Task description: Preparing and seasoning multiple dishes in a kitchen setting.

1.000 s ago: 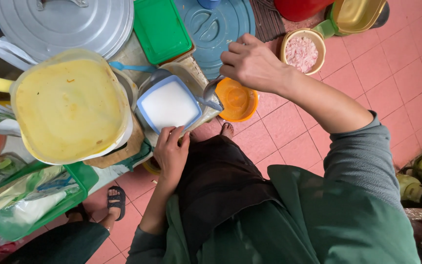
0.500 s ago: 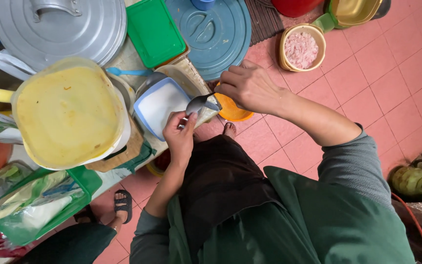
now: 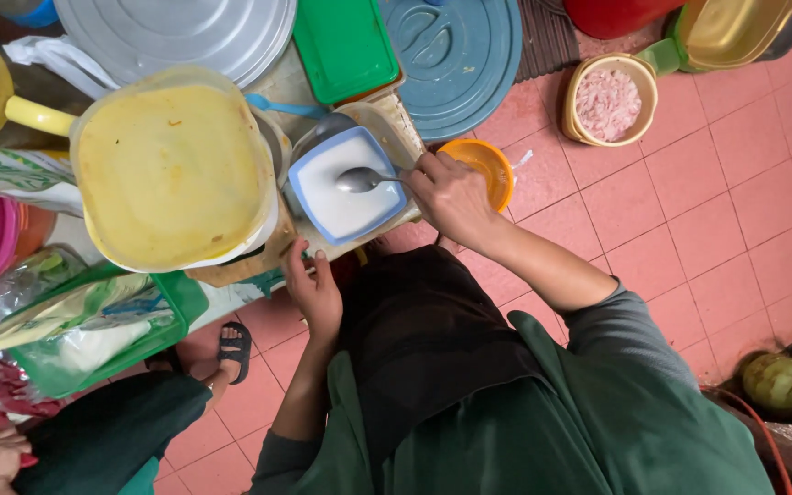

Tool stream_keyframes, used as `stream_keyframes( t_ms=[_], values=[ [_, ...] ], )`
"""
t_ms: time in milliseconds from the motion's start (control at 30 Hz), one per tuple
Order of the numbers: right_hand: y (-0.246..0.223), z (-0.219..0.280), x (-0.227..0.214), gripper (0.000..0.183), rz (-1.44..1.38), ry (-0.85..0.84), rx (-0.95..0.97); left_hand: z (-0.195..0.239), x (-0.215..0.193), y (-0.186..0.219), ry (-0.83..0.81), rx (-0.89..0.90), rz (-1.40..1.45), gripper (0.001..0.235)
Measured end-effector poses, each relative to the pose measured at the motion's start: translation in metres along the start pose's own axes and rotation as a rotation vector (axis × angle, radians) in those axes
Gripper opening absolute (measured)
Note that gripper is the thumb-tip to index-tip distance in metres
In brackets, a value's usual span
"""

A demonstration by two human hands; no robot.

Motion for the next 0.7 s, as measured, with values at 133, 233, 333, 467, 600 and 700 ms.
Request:
stream_keyframes(
  t_ms=[133, 233, 333, 467, 600, 700],
  values=[
    [0.001, -0.011, 0.022, 0.021, -0.037, 0.025, 0.155, -0.015, 0.011, -0.019, -0.034, -0.204, 0.143, 0.041],
    [0.014, -0.012, 0.051, 0.040, -0.197, -0.047, 0.431, -0.024, 0.017, -0.036, -0.079, -0.302, 0.335, 0.045],
    [0.031, -0.008, 0.084, 0.036, -0.407, -0.106, 0.503, -0.033, 0.022, -0.039, -0.133, -0.280, 0.392, 0.045],
    [0.034, -0.001, 0.100, 0.024, -0.436, -0.221, 0.540, -0.038, 0.021, -0.026, -0.182, -0.292, 0.410, 0.047],
    [0.030, 0.004, 0.098, 0.023, -0.446, -0.156, 0.494, -0.035, 0.018, -0.023, -0.179, -0.331, 0.439, 0.046],
    [0.028, 0.012, 0.088, 0.020, -0.453, -0.124, 0.504, -0.033, 0.015, -0.009, -0.182, -0.326, 0.477, 0.043]
  ],
)
Point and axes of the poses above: each hand's wrist, its own z-axis away from the middle knuckle, its own x-axis out of the palm, y = z × x, the point moved 1 cm from there along -z, towards the middle knuckle, and after that the axes turned 3 degrees about -y, right-handed, at the moved point
